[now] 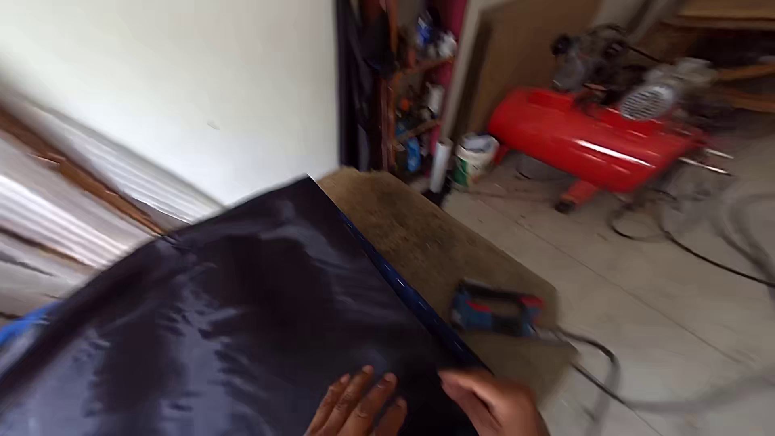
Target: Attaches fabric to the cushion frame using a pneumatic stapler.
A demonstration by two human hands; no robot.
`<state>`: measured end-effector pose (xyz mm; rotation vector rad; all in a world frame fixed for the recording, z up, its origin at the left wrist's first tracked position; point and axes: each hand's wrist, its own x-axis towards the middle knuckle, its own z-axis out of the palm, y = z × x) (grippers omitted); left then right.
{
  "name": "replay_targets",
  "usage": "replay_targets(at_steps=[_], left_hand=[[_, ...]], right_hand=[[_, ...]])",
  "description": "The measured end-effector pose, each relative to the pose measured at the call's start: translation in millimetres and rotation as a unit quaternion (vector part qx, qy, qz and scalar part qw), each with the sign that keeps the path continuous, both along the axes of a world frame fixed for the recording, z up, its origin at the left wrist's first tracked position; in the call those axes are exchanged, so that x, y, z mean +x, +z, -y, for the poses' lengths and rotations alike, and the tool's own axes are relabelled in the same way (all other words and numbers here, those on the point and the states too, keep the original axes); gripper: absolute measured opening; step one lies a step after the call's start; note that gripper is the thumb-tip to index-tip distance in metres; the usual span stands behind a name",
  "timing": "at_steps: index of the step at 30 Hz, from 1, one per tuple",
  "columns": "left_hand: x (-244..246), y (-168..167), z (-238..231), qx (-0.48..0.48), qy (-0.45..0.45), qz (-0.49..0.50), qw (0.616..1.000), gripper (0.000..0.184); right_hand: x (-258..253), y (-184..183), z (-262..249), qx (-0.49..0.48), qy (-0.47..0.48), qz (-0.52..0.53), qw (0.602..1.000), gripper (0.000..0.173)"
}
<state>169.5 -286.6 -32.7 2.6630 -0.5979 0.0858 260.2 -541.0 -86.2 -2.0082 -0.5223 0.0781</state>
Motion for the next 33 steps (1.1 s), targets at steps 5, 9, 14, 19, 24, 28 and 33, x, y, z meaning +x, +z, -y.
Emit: replay_targets(at_steps=[5,9,14,19,24,28,33], left_hand=[[-61,-39,52,0.098,0.086,0.137,0.982,0.041],[-81,-37,56,0.066,0.109,0.215,0.968,0.029],[-97,-37,82,0.028,0.097,0.212,0.972,0.023],[-92,-62,110,0.012,0.119,0.169,0.978,0.026],[-84,-70,129,-0.045,0.183,0.106,0.976,0.026],[-72,-61,141,-0.093,0.268,0.063,0.957,0.023],[-65,-60,147,-0.098,0.321,0.042,0.941,0.028]], right_hand=[[7,25,25,0.136,0.003,-0.153,0.979,0.012],[3,45,50,0.134,0.028,-0.153,0.979,0.013],[9,33,82,0.122,0.063,-0.177,0.975,0.014],[28,8,112,0.084,0.115,-0.201,0.969,0.011],[40,-17,130,0.072,0.175,-0.192,0.963,0.021],[51,-24,134,0.034,0.200,-0.092,0.975,0.022],[59,-15,134,-0.031,0.240,0.113,0.964,0.018]])
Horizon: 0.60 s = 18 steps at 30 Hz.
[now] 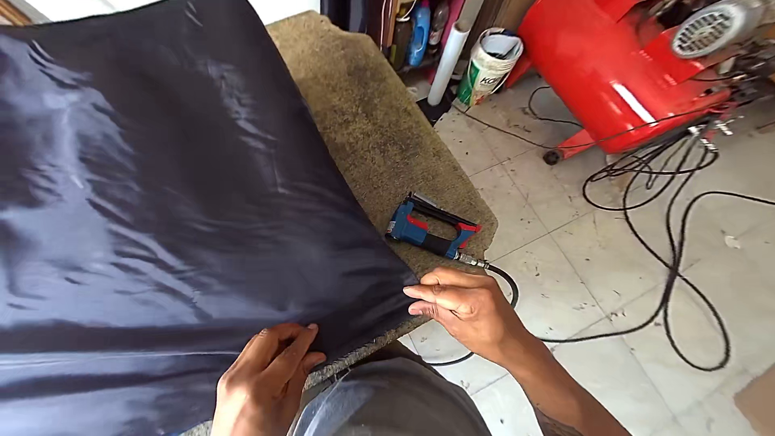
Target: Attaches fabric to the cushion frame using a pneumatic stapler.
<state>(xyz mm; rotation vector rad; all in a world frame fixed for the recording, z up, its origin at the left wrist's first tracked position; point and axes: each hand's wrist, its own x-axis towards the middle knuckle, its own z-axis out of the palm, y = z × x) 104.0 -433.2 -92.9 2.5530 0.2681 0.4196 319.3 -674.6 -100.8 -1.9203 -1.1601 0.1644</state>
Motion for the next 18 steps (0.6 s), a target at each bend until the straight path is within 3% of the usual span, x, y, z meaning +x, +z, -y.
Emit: replay_targets(at_steps=[7,11,15,18], left_hand=[[8,0,2,-0.004,0.002,-0.027,1.000,0.026],[16,5,-5,0.065,-0.015,-0.004,0.998,0.027],[10,37,-14,0.155,-0.041,0.113,0.981,0.012],[4,45,-14,0.211,-0.107,0.131,0.963,0.020]], right_hand=[[7,18,0,-0.031,0.022,0.152,0.988,0.013],[13,26,-6,-0.035,0.032,0.190,0.981,0.010],[18,39,-7,0.084,0.042,0.293,0.951,0.003],[17,37,-3,0.104,0.041,0.347,0.931,0.003]])
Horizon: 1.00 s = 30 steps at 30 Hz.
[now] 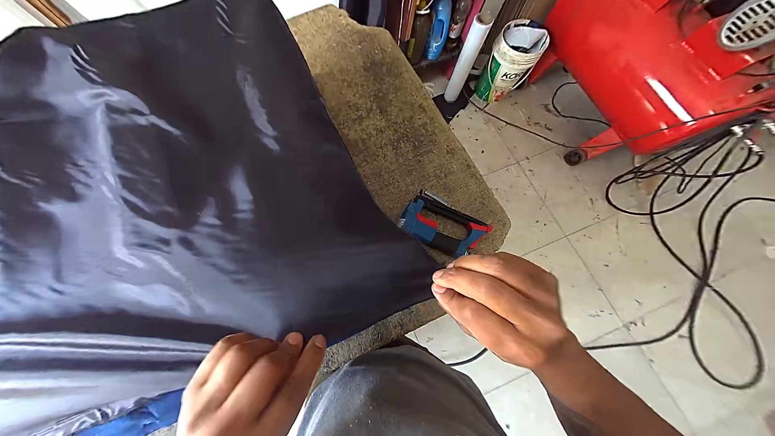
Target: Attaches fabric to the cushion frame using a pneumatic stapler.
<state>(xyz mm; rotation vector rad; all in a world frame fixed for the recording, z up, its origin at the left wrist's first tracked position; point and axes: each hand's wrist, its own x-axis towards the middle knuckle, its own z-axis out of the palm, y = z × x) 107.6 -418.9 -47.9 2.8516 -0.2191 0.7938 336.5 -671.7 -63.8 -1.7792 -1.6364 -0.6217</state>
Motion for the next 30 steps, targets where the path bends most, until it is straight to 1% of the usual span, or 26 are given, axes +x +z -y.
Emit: replay_targets(at_steps=[2,5,9,11,13,16,18,19,20,21,22,23,25,26,27,28,30], left_hand=[[1,-16,0,0.024,-0.036,-0.046,0.998,0.024],[9,-35,-1,0.026,-0.073,-0.094,0.993,0.025],[26,-27,-4,-0.007,-0.118,-0.163,0.980,0.024],[39,-20,-9,-0.004,-0.162,-0.197,0.967,0.021],[56,-15,-11,0.022,-0.197,-0.214,0.957,0.022],[84,-6,-6,0.078,-0.224,-0.228,0.944,0.024],[102,1,-2,0.140,-0.239,-0.260,0.925,0.041],[110,2,0,0.168,-0.246,-0.273,0.915,0.044],[117,4,1,0.190,-0.256,-0.284,0.904,0.046],[122,5,2,0.203,-0.266,-0.292,0.896,0.047],[126,6,1,0.213,-0.277,-0.294,0.890,0.049],[128,6,1,0.216,-0.284,-0.297,0.886,0.050],[129,5,-2,0.212,-0.291,-0.306,0.881,0.055],[130,4,-4,0.206,-0.292,-0.313,0.880,0.057],[130,4,-5,0.202,-0.292,-0.319,0.879,0.058],[131,3,-7,0.198,-0.293,-0.323,0.878,0.058],[133,2,-8,0.186,-0.302,-0.330,0.875,0.061]], right_hand=[[3,-25,-1,-0.014,-0.002,0.002,1.000,0.007],[1,-58,-2,-0.032,-0.006,-0.002,0.999,0.012],[-2,-67,1,-0.023,-0.017,-0.017,0.999,0.010],[-2,-70,3,-0.013,-0.021,-0.017,1.000,0.009],[-2,-72,4,-0.013,-0.022,-0.016,1.000,0.009],[-2,-75,1,-0.014,-0.015,-0.021,1.000,0.010],[1,-81,-1,-0.010,-0.007,-0.032,0.999,0.010],[4,-87,-2,-0.011,-0.009,-0.042,0.999,0.010],[10,-97,-3,-0.018,-0.021,-0.057,0.998,0.010],[17,-111,-3,-0.043,-0.057,-0.078,0.994,0.011],[27,-128,-2,-0.096,-0.119,-0.109,0.982,0.011],[38,-144,-1,-0.174,-0.191,-0.151,0.954,0.022],[64,-170,-3,-0.327,-0.291,-0.246,0.865,0.069],[75,-180,-6,-0.382,-0.314,-0.263,0.828,0.083],[84,-188,-9,-0.423,-0.320,-0.264,0.806,0.090],[92,-192,-13,-0.445,-0.313,-0.269,0.795,0.095],[105,-197,-17,-0.454,-0.269,-0.303,0.794,0.097]])
